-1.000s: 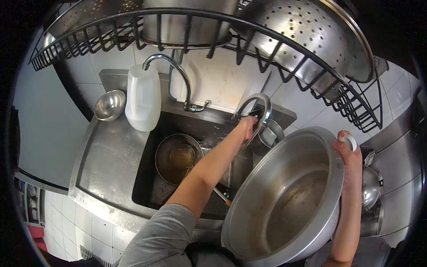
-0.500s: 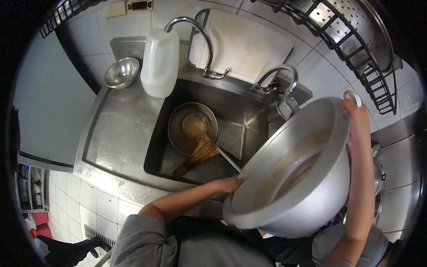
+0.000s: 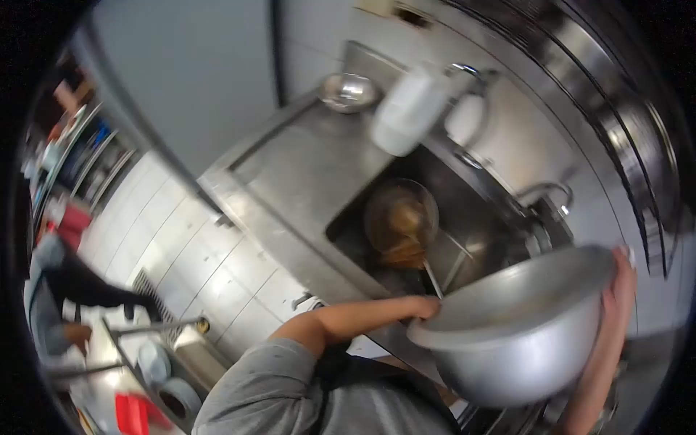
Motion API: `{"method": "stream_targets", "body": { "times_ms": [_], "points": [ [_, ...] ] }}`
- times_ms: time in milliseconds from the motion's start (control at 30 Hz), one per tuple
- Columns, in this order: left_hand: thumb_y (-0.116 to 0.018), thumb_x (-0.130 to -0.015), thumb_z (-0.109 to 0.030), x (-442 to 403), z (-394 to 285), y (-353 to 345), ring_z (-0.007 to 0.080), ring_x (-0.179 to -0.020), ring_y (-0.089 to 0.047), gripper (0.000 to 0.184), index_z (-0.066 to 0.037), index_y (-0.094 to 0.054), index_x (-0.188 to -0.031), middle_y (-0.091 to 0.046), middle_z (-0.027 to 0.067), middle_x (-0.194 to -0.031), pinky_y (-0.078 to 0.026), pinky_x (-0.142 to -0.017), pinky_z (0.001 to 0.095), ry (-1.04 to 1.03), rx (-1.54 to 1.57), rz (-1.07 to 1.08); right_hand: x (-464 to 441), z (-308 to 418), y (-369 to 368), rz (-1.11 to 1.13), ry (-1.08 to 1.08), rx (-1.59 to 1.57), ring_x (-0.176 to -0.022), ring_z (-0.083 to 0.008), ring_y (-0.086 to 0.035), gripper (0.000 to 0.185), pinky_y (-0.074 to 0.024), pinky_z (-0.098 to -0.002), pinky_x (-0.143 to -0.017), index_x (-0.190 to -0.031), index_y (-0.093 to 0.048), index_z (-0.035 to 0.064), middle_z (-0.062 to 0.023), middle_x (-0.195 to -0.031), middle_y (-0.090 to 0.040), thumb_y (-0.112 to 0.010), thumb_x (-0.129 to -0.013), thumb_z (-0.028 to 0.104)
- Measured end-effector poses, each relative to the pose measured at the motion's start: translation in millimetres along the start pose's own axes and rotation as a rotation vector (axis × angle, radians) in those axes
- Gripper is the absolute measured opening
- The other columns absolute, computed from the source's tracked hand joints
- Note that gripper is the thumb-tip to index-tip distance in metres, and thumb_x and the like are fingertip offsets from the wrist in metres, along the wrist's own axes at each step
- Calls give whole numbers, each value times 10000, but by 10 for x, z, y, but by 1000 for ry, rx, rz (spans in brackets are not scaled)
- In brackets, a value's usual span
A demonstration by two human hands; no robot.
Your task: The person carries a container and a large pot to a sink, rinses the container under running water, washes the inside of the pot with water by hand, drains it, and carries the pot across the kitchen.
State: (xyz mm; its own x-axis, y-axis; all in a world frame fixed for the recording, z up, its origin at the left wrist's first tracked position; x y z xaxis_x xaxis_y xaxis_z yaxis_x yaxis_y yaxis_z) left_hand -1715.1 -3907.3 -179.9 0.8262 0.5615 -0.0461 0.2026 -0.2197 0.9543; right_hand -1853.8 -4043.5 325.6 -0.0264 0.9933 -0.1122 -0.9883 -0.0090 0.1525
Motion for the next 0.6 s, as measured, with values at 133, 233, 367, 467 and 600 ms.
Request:
{"method": "stream_targets", "body": {
  "times_ms": [133,233,367,467,600],
  "points": [
    [-648,-662,-179,266,-3,396,249,-706,-577,149,-33,-661,-687,-633,119,-778,-476,-629,348,200,-197,92,541,30,172,115,-186,-153,-988,-229,-547,360,-434,-345,-864,-1160,-486,17,-131,-1090,-562,-487,-882,246],
    [-582,-738,-209,936,21,1046,278,-748,-594,208,-22,-660,-781,-631,168,-844,-483,-655,354,407,-160,34,804,-46,72,153,-127,-212,-988,-222,-544,364,-427,-339,-867,-1171,-477,20,-125,-1087,-560,-488,-878,236],
    [-478,-832,-239,2190,-96,1867,341,-849,-591,307,16,-629,-912,-607,242,-939,-478,-725,377,804,391,-512,1108,-123,-260,175,-67,-286,-988,-214,-539,370,-418,-331,-872,-1186,-464,24,-118,-1082,-557,-488,-874,222],
    [-378,-905,-276,3268,-571,2485,371,-951,-559,402,63,-574,-996,-581,257,-1012,-428,-836,388,1178,828,-935,1317,-188,-625,208,-53,-343,-987,-208,-536,377,-412,-324,-876,-1197,-455,27,-113,-1079,-555,-488,-870,211],
    [-383,-872,-260,4409,-740,2492,366,-945,-557,399,72,-565,-996,-579,261,-999,-411,-849,389,1184,1039,-1397,1603,-249,-1322,286,-42,-414,-987,-199,-531,387,-403,-316,-881,-1212,-443,31,-106,-1074,-553,-488,-865,197]
  ]
}}
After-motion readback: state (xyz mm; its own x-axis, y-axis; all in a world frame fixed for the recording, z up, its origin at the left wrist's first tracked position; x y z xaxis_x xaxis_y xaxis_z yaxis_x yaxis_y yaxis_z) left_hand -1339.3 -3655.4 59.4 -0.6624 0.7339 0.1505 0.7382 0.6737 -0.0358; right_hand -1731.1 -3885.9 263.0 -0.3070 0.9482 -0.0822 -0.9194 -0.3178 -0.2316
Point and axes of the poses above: each hand's wrist, its own x-axis away from the middle knuckle, its own y-axis out of the back of the hand, z = x × y, the point moved 4 cm from there along -x, towards the middle knuckle
